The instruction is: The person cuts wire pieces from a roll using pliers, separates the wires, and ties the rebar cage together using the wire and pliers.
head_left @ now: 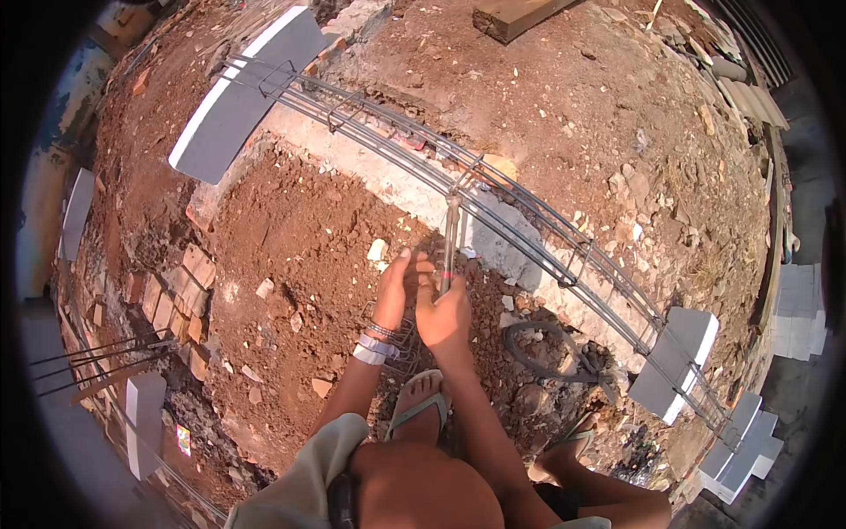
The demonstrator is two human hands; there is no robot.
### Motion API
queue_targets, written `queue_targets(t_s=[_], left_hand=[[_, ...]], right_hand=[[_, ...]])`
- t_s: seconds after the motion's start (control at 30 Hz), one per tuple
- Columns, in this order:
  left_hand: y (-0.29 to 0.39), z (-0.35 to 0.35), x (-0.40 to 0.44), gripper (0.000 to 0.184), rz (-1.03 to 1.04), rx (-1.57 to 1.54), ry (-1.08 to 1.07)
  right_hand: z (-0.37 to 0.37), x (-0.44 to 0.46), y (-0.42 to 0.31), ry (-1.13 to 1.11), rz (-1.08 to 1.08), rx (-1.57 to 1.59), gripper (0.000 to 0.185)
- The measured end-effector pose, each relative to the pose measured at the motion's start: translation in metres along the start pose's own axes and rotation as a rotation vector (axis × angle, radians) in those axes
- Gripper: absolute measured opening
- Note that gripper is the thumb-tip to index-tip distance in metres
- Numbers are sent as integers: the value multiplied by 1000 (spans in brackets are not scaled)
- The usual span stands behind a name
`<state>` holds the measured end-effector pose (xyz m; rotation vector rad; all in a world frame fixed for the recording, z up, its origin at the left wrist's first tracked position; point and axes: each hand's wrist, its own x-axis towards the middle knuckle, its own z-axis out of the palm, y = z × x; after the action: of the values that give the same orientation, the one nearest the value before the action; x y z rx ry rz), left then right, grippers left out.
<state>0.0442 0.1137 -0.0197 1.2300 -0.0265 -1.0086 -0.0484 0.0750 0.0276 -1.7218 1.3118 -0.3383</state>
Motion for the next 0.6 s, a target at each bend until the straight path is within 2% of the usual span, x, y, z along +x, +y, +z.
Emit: queue_targets(t_s=[0.07, 0.1, 0.13, 0.17, 0.2, 0.23, 0.27, 0.3, 0.33, 0.37, 0.4, 0.43, 0.5, 0.57, 0.6], left_hand=[[19, 17, -13, 48, 111, 193, -35], [31, 24, -12, 48, 44, 261, -110], [46, 34, -9, 49, -12, 327, -191], [56, 43, -5, 50, -68, 394, -274], [59, 51, 1, 41, -21, 513, -283], [60, 54, 7, 41, -46, 605, -240], [59, 53, 12, 41, -76, 697, -194], [60, 51, 19, 42, -102, 793, -149], [62, 46, 29, 43, -179, 653, -232], [59, 33, 39, 42, -391, 258, -401], [53, 19, 49, 42, -594, -152, -550], [54, 17, 49, 41, -786, -576, -678], [46, 24, 38, 32, -833, -961, -808], [42, 35, 29, 26, -774, -1259, -994], [38, 38, 28, 25, -712, -1302, -1038]], right_hand=[[7, -6, 5, -18, 27, -5, 40], [10, -6, 7, -17, 32, -6, 44], [14, -9, 6, -26, -68, -19, 62], [15, -15, 5, -50, -146, -9, 65], [10, -21, -1, -74, -224, -1, 69], [8, -24, -4, -102, -301, 4, 72], [8, -23, -4, -171, -210, 6, 84], [3, -24, -1, -194, -247, 20, 82], [-1, -26, 1, -215, -285, 39, 80], [-3, -27, 2, -237, -320, 61, 79], [-23, -26, -3, -532, -220, 185, 67], [-28, -24, -2, -737, -82, 358, 63], [-35, -21, -2, -1130, 202, 710, 56], [-42, -22, -1, -1279, 288, 1028, 66], [-37, -19, 10, -1341, 310, 1187, 70]])
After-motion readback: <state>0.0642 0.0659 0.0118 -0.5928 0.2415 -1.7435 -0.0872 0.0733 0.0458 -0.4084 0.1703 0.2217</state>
